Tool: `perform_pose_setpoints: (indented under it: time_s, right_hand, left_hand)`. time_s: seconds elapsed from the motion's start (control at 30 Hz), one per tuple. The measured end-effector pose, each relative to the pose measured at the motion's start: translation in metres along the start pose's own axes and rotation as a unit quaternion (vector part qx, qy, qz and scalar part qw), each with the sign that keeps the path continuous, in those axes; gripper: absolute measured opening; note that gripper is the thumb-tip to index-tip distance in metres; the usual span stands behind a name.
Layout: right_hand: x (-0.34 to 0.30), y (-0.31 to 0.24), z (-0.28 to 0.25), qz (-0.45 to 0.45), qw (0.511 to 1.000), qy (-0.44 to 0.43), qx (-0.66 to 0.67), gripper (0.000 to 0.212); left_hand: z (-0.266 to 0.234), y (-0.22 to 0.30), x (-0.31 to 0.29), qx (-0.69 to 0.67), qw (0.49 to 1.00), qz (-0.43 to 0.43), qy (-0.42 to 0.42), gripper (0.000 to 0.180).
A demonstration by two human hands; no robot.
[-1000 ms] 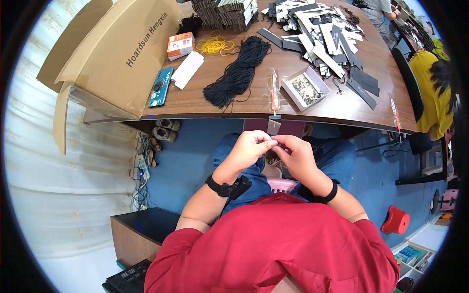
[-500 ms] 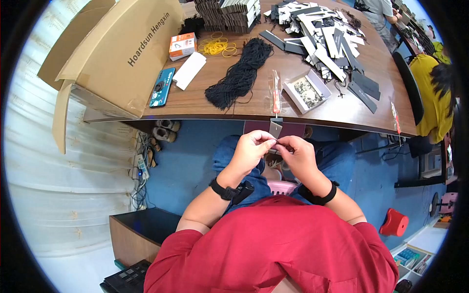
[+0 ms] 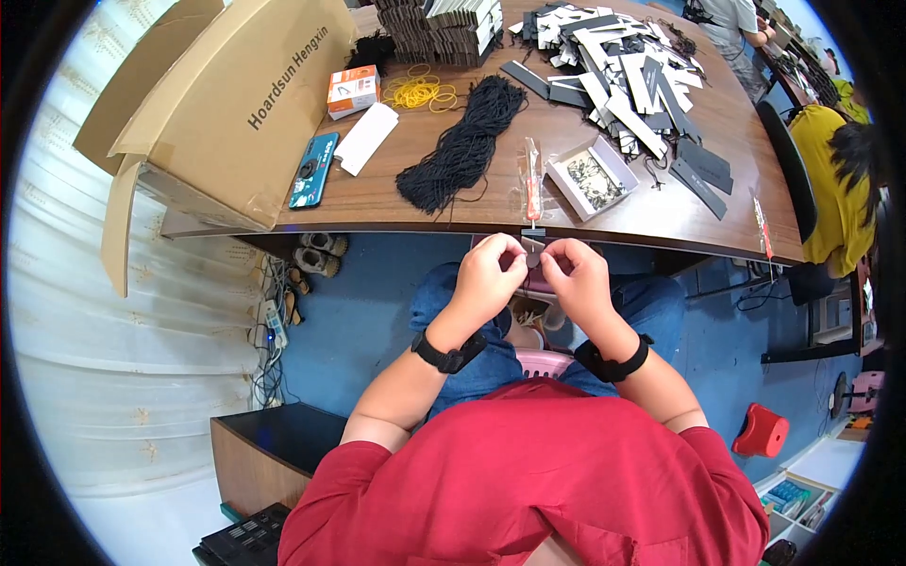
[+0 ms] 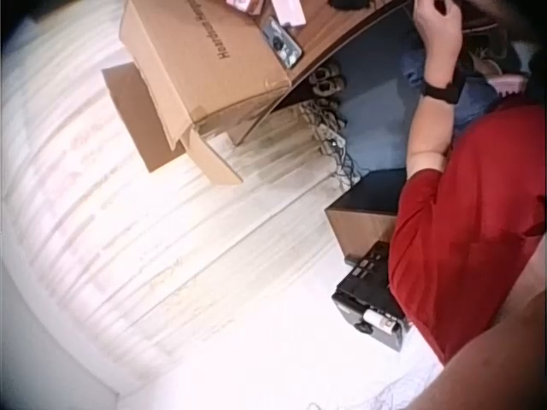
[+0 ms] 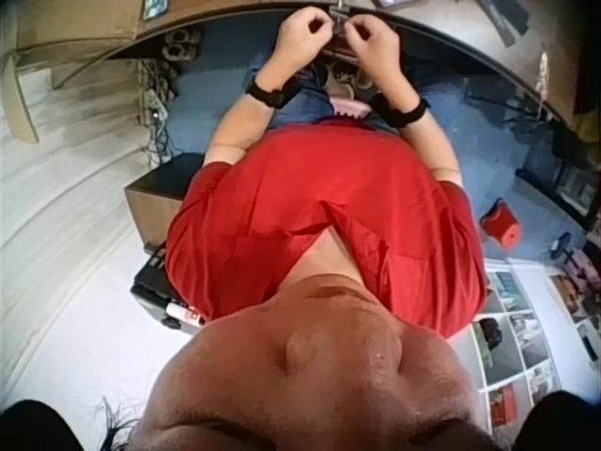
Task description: Attaching black elastic strings to rectangular paper tags at a workbench.
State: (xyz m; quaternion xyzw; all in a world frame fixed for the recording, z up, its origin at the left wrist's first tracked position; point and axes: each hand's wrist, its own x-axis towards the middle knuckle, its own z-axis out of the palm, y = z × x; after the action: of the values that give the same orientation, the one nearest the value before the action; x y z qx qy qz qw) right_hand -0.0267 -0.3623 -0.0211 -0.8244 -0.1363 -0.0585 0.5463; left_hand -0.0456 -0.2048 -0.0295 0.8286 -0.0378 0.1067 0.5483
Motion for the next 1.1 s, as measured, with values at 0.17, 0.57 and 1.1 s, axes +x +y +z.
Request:
perform_pose_setpoints:
  time_s: [0.17, 0.57, 1.1]
  right_hand:
    - [0.003, 0.018, 0.011, 0.051, 0.998, -0.018, 0.027, 0.01]
    - [-0.014, 0.029, 0.012, 0.12, 0.987, -0.052, 0.096, 0.006]
    - [0.005, 0.006, 0.002, -0.272, 0.937, 0.087, -0.199, 0.019]
  left_hand:
    - [0.013, -0.04, 0.001, -0.136, 0.988, -0.075, -0.024, 0.004]
    - [0.039, -0.038, -0.019, -0.293, 0.945, -0.141, 0.024, 0.008]
    - [0.039, -0.041, -0.018, -0.309, 0.939, -0.148, -0.006, 0.008]
